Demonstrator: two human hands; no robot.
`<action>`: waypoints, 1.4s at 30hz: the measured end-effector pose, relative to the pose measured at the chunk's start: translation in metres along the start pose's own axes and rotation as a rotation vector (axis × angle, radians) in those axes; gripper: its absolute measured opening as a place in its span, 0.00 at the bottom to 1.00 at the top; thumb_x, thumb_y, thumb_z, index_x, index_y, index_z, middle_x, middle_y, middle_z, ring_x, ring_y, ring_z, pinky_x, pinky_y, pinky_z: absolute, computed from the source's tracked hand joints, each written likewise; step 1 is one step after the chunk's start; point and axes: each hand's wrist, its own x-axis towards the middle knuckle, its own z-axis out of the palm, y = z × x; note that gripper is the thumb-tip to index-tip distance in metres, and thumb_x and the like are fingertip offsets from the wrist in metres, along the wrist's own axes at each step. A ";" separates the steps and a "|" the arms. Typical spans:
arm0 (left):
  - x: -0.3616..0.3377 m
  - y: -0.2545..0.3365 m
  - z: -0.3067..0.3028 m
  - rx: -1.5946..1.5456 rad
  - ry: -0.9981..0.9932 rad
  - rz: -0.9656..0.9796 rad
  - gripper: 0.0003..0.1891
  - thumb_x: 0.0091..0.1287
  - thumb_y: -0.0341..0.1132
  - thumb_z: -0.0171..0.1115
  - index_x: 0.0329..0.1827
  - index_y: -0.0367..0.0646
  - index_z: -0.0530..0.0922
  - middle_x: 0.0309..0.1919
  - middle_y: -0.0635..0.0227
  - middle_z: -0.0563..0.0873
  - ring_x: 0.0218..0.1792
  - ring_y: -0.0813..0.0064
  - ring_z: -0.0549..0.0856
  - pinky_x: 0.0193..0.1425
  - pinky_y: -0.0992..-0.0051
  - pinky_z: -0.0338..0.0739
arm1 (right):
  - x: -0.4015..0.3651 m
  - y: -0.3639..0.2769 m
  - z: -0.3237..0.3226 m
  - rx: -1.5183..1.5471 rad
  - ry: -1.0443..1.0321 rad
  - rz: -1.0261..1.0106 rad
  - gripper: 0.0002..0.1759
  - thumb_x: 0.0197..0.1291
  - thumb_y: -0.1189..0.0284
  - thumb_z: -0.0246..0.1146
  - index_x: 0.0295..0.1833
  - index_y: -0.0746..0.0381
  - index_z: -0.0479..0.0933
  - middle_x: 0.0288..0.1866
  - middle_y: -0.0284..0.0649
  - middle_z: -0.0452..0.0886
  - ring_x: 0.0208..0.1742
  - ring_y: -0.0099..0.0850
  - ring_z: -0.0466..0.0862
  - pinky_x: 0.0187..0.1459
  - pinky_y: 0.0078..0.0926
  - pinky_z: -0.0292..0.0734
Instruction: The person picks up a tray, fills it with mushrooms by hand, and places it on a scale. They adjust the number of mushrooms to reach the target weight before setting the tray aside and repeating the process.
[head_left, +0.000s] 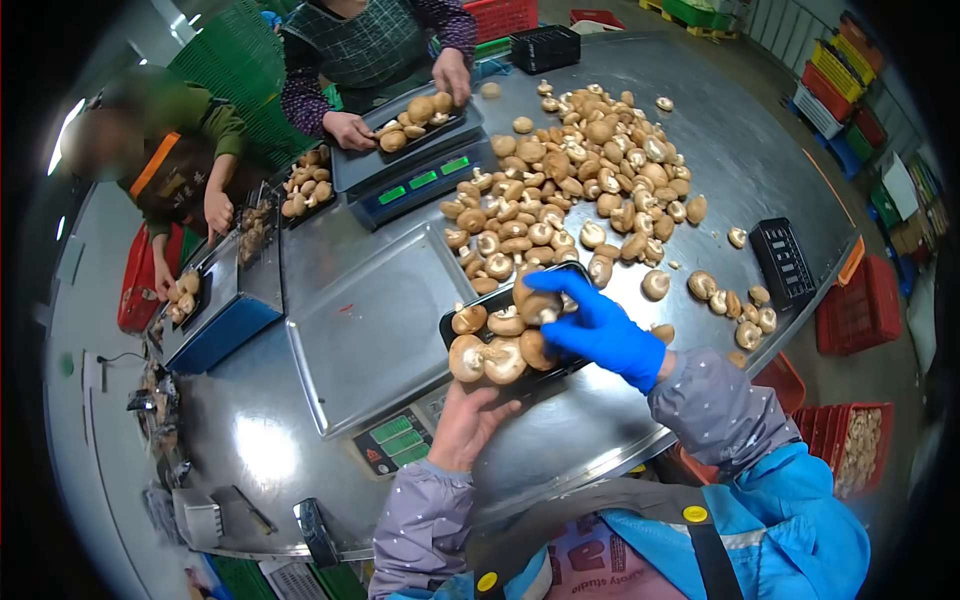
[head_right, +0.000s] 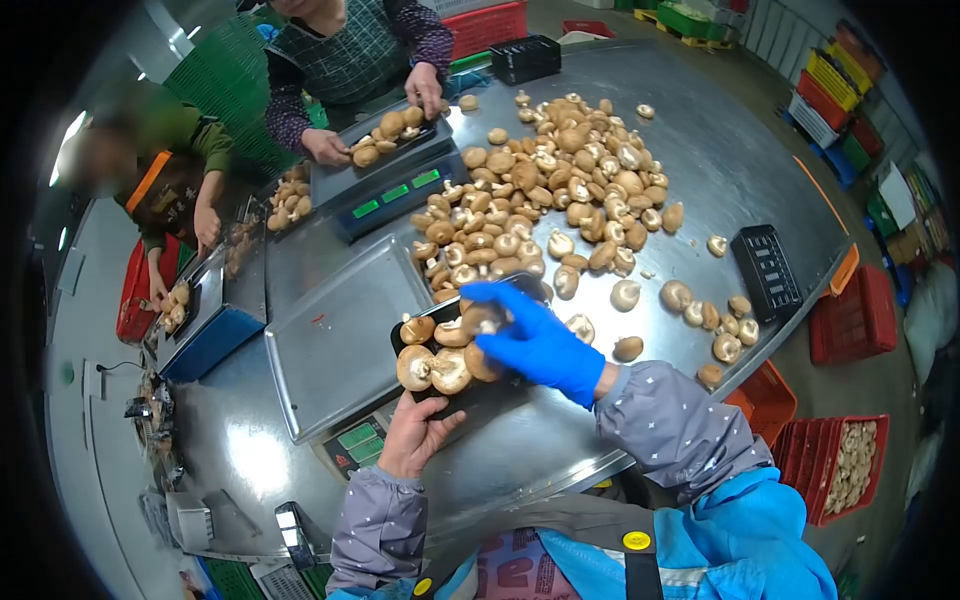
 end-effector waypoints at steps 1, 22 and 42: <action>-0.002 0.003 -0.002 0.026 0.024 0.003 0.26 0.60 0.18 0.44 0.62 0.43 0.58 0.58 0.62 0.67 0.54 0.64 0.73 0.47 0.61 0.78 | 0.004 0.005 0.006 -0.092 -0.047 -0.027 0.26 0.60 0.72 0.57 0.64 0.51 0.62 0.40 0.33 0.76 0.30 0.16 0.74 0.32 0.15 0.71; -0.027 0.089 -0.143 0.706 0.536 0.345 0.20 0.60 0.24 0.49 0.58 0.35 0.65 0.47 0.58 0.75 0.31 0.75 0.81 0.31 0.80 0.79 | -0.011 0.148 -0.096 -1.289 0.132 0.188 0.29 0.43 0.55 0.65 0.54 0.50 0.70 0.47 0.41 0.75 0.44 0.43 0.78 0.46 0.37 0.72; -0.031 0.077 -0.142 1.065 0.672 0.655 0.21 0.55 0.25 0.56 0.54 0.39 0.69 0.37 0.57 0.80 0.32 0.71 0.79 0.39 0.73 0.74 | 0.103 0.006 0.140 -0.773 -0.373 -0.609 0.18 0.52 0.61 0.63 0.48 0.56 0.76 0.43 0.39 0.72 0.44 0.40 0.74 0.43 0.33 0.71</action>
